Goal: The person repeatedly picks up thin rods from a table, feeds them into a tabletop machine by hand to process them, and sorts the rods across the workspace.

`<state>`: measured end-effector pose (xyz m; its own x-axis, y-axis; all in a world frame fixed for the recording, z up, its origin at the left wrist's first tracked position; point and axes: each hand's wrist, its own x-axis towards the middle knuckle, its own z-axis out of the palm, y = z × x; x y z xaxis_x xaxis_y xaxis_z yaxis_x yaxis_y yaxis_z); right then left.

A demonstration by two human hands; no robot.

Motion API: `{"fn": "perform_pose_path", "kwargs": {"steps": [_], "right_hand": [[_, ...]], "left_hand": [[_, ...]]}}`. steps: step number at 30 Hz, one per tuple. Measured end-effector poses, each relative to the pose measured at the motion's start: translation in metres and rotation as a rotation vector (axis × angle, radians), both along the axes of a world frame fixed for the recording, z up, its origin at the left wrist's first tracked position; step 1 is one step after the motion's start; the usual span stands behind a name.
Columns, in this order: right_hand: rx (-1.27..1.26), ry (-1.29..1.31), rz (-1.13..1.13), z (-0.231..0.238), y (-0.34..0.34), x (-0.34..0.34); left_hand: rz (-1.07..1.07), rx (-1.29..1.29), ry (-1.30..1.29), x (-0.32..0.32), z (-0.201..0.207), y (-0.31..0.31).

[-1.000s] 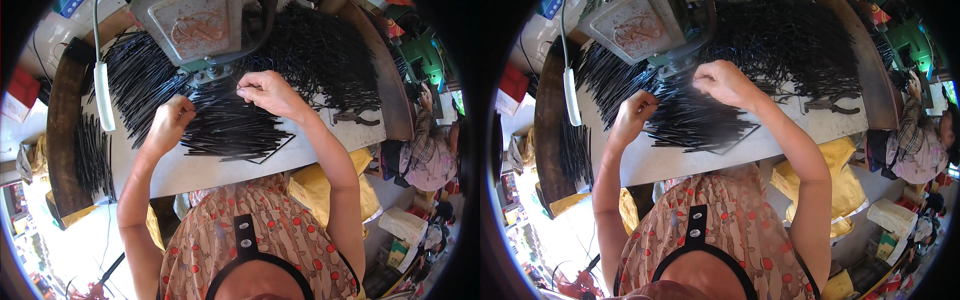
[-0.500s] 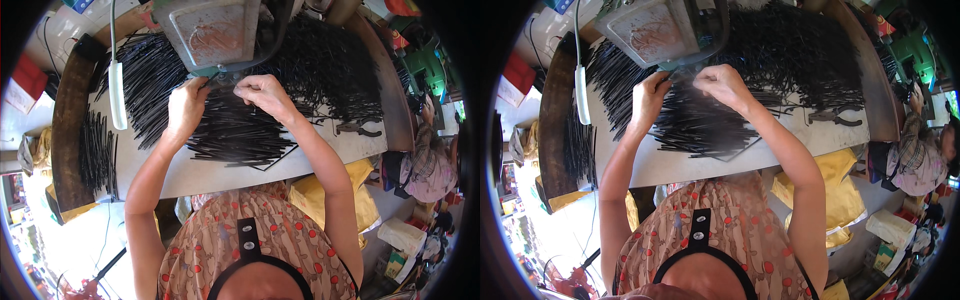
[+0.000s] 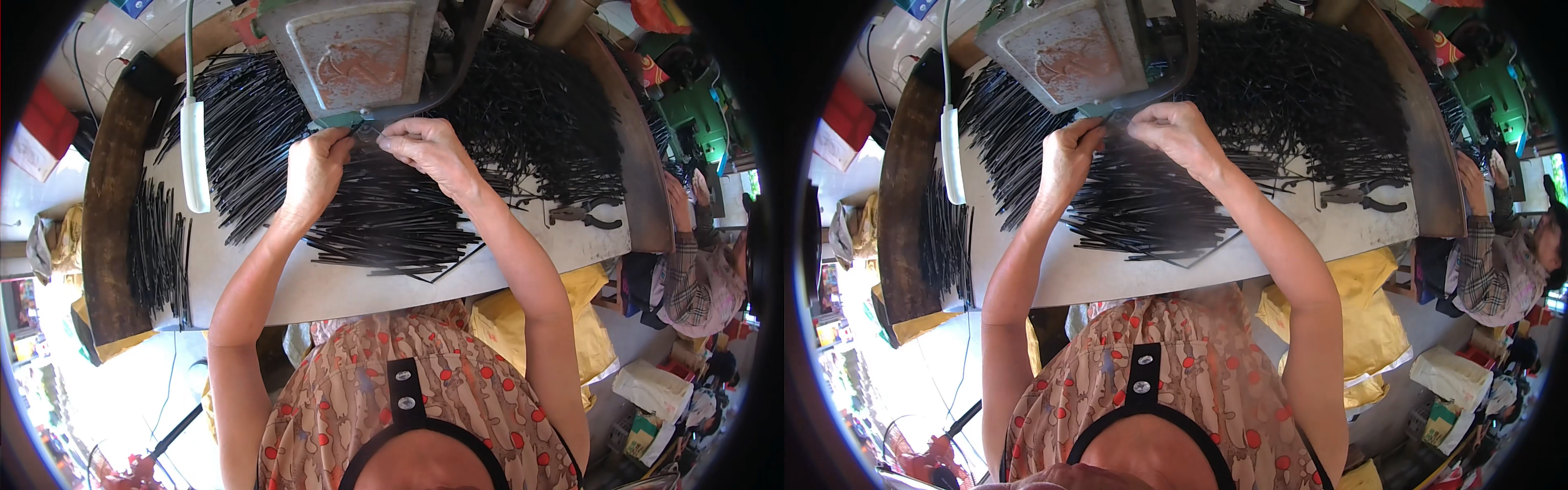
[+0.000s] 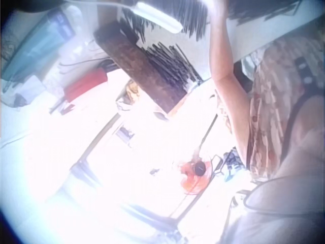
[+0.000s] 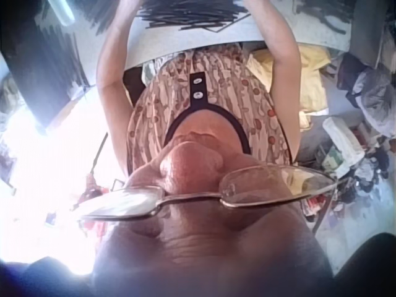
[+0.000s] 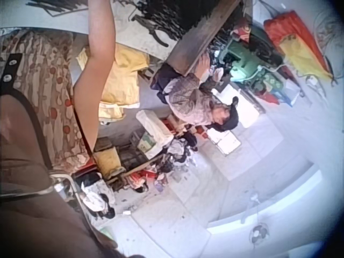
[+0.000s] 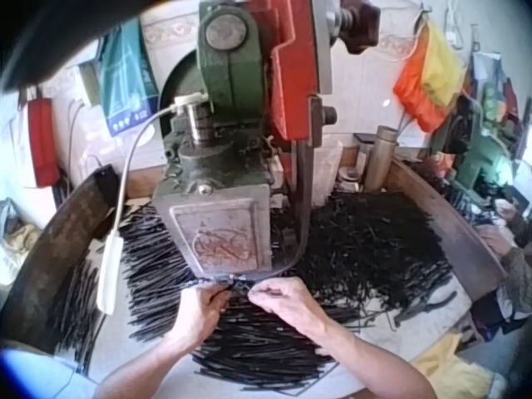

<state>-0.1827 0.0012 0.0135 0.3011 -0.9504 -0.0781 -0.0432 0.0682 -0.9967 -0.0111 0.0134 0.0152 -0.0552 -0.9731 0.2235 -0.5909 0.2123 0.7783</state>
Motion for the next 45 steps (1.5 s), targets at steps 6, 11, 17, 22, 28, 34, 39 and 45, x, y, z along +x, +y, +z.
{"fn": "perform_pose_path", "kwargs": {"steps": [6, 11, 17, 22, 28, 34, 39, 45], "right_hand": [[0.005, -0.022, 0.001, -0.002, -0.001, 0.002], [0.037, -0.029, -0.021, 0.005, 0.000, 0.003], [0.040, -0.035, -0.020, 0.000, -0.002, 0.004], [0.052, -0.028, -0.028, 0.001, -0.001, 0.006], [0.091, -0.008, 0.010, 0.003, 0.000, 0.006], [0.107, -0.029, 0.057, 0.001, 0.002, 0.006], [0.174, -0.079, -0.051, -0.001, 0.005, -0.018], [0.180, -0.273, -0.176, -0.005, 0.001, -0.019]], "left_hand": [[-0.017, -0.030, -0.005, -0.002, -0.003, -0.001], [-0.013, 0.021, -0.006, -0.002, -0.002, -0.002], [-0.018, -0.004, -0.023, -0.001, -0.002, -0.003], [-0.027, -0.301, -0.322, -0.001, -0.007, -0.001], [-0.056, -0.245, -0.423, -0.002, 0.002, 0.007], [-0.189, 0.026, 0.002, -0.015, 0.001, 0.037], [-0.081, -0.235, -0.350, 0.027, -0.004, 0.030], [-0.003, -0.244, -0.685, 0.063, -0.019, 0.000]]}}
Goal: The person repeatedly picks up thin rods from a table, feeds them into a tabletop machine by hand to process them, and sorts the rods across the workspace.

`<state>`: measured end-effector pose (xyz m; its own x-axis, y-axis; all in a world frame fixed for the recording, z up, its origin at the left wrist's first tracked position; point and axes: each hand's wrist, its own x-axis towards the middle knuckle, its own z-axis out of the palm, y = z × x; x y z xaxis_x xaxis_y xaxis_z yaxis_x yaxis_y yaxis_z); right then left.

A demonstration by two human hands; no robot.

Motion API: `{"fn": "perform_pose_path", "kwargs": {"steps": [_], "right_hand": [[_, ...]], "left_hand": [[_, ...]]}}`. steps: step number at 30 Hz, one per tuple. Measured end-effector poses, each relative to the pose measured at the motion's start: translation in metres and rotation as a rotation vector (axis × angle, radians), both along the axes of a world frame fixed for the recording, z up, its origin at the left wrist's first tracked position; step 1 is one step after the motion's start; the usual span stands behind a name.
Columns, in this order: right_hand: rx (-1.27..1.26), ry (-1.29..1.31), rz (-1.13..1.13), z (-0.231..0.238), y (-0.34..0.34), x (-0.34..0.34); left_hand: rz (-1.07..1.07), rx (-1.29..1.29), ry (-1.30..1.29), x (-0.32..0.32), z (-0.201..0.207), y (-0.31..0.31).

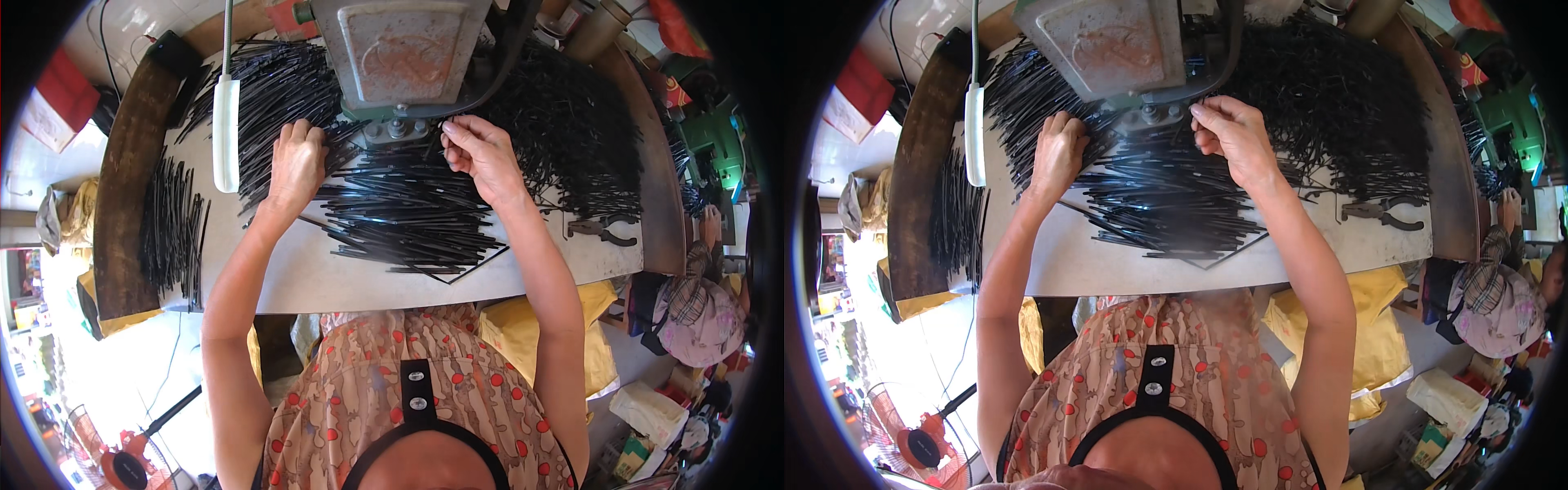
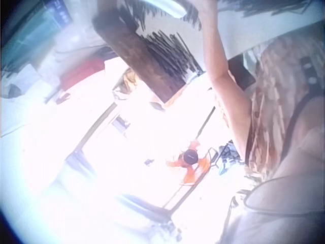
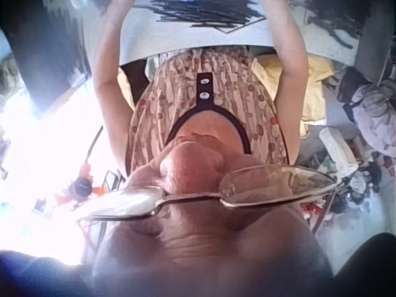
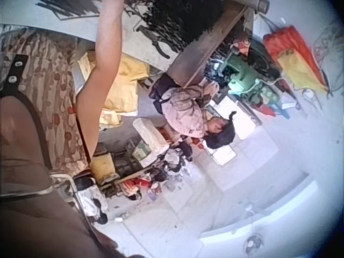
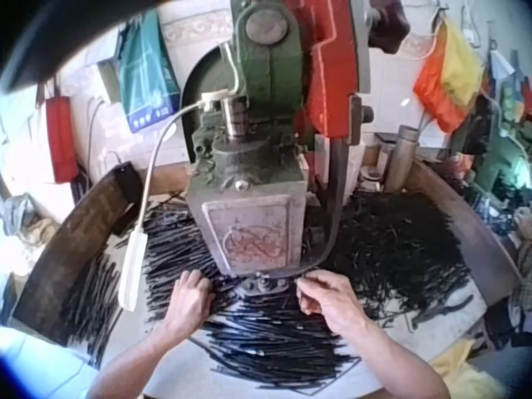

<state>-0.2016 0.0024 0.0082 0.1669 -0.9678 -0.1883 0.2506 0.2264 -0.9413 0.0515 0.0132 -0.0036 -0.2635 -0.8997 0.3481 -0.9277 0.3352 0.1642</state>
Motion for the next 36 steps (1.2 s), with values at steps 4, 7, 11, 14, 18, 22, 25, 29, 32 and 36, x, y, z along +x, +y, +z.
{"fn": "perform_pose_path", "kwargs": {"steps": [4, 7, 11, 14, 18, 22, 25, 29, 32, 36], "right_hand": [[0.004, -0.100, -0.009, -0.003, 0.002, 0.002], [0.004, -0.203, -0.032, 0.002, 0.007, 0.004], [0.008, -0.289, -0.075, 0.000, 0.005, 0.015], [0.044, -0.359, -0.107, -0.003, 0.002, 0.022], [0.091, -0.394, -0.158, -0.002, 0.001, 0.028], [0.096, -0.419, -0.206, -0.005, 0.001, 0.031], [0.086, -0.430, -0.214, -0.003, 0.001, 0.035], [0.065, -0.413, -0.221, -0.003, 0.001, 0.038], [0.061, -0.414, -0.214, -0.004, 0.000, 0.038], [0.049, -0.440, -0.205, -0.008, -0.001, 0.039]], "left_hand": [[-0.046, 0.023, 0.069, 0.005, 0.004, 0.000], [-0.119, 0.015, 0.200, 0.005, 0.011, 0.004], [-0.173, 0.137, 0.385, -0.003, 0.027, 0.010], [-0.153, 0.138, 0.392, -0.009, 0.025, 0.008], [-0.147, 0.083, 0.336, -0.020, 0.026, 0.008], [-0.105, 0.130, 0.331, -0.029, 0.022, 0.010], [-0.164, 0.119, 0.410, -0.031, 0.017, 0.009], [-0.175, 0.138, 0.463, -0.036, 0.018, 0.010], [-0.173, 0.180, 0.480, -0.039, 0.022, 0.011], [-0.138, 0.205, 0.474, -0.041, 0.025, 0.013]]}}
